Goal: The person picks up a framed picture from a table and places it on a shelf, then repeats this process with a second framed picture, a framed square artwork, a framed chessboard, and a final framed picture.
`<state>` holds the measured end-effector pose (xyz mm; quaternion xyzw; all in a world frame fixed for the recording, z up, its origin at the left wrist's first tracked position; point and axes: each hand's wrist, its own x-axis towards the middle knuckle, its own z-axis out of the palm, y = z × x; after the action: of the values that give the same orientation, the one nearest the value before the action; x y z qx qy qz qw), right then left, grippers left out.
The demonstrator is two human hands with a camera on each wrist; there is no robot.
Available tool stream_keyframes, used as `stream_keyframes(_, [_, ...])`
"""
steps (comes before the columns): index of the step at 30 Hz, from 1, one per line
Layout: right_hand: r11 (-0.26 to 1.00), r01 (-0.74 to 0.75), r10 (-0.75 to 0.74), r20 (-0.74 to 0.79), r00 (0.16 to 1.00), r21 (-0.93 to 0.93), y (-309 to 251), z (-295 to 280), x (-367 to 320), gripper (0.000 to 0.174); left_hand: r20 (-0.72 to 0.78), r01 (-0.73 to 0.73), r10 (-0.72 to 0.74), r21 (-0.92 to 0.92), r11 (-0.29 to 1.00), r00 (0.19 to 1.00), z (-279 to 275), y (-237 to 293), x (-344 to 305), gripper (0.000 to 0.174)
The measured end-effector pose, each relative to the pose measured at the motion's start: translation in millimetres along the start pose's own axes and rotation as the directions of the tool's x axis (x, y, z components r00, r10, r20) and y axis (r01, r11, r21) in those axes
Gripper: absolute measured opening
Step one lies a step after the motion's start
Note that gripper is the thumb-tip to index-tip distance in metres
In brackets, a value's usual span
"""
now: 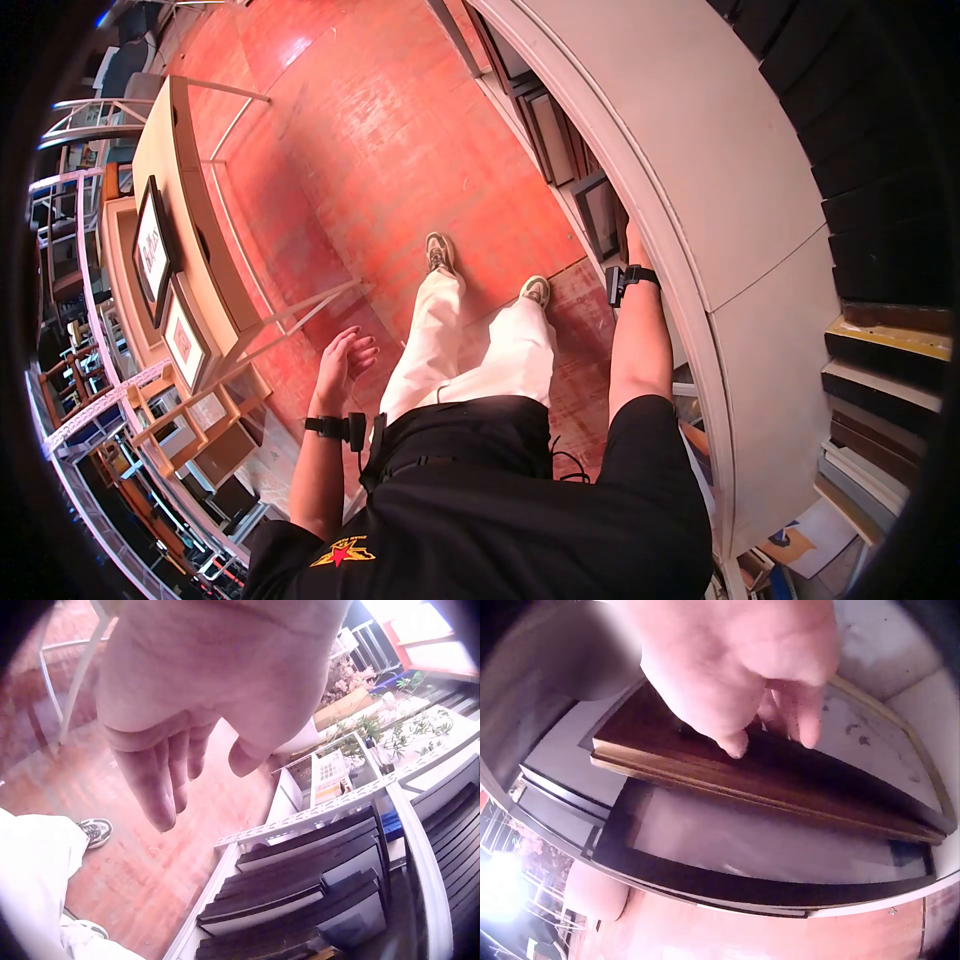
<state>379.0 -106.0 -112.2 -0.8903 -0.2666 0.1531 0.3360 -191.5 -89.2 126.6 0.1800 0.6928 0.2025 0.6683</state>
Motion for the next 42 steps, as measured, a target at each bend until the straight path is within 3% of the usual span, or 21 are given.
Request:
stream_keyframes(3, [0.992,0.119,-0.116,0.085,0.99,-0.032,14,2,-8,0.029,0.005,-0.017,0.017,-0.01,1.0,1.0,-1,-3,-2,0.038])
stream_keyframes(4, [0.944,0.254,-0.26,-0.002,0.966,-0.211,18,9,-16,0.026,0.005,-0.025,0.025,-0.009,1.0,1.0,-2,-2,-4,0.039])
stream_keyframes(7, [0.996,0.038,-0.044,0.072,0.996,0.076,30,6,-43,0.035,-0.012,-0.034,0.034,-0.049,0.998,0.999,5,3,-14,0.04])
stream_keyframes(9, [0.999,-0.03,0.032,0.182,0.983,-0.014,-22,-28,-79,0.042,-0.019,-0.049,0.048,-0.067,0.997,0.999,3,3,-16,0.041])
stream_keyframes(10, [0.986,-0.029,-0.016,0.264,0.964,0.163,-24,-32,-93,0.042,-0.016,-0.053,0.052,-0.07,0.996,0.999,0,3,-16,0.041])
stream_keyframes(14, [0.998,-0.062,0.044,0.425,0.904,0.029,-23,-41,-137,0.036,0.015,-0.082,0.085,-0.147,0.986,0.996,-9,2,-14,0.043])
stream_keyframes(16, [0.998,-0.038,0.008,0.494,0.87,0.05,-23,-43,-152,0.038,0.015,-0.102,0.106,-0.171,0.98,0.994,-10,7,-12,0.043])
stream_keyframes(19, [0.999,0.027,-0.011,0.603,0.798,-0.017,-65,-60,-164,0.037,0.018,-0.135,0.141,-0.196,0.971,0.99,-9,22,-7,0.044])
stream_keyframes(27, [0.972,0.235,-0.196,0.629,0.752,0.022,-185,-39,-159,0.038,0.065,-0.186,0.213,-0.292,0.938,0.975,-25,83,18,0.045])
stream_keyframes(37, [0.935,0.353,-0.285,0.638,0.715,0.022,-352,18,-153,0.034,0.058,-0.185,0.217,-0.336,0.924,0.975,-94,140,60,0.045])
stream_keyframes(42, [0.905,0.425,-0.319,0.661,0.679,0.0,-393,52,-156,0.039,0.017,-0.227,0.25,-0.36,0.905,0.968,-142,169,81,0.044])
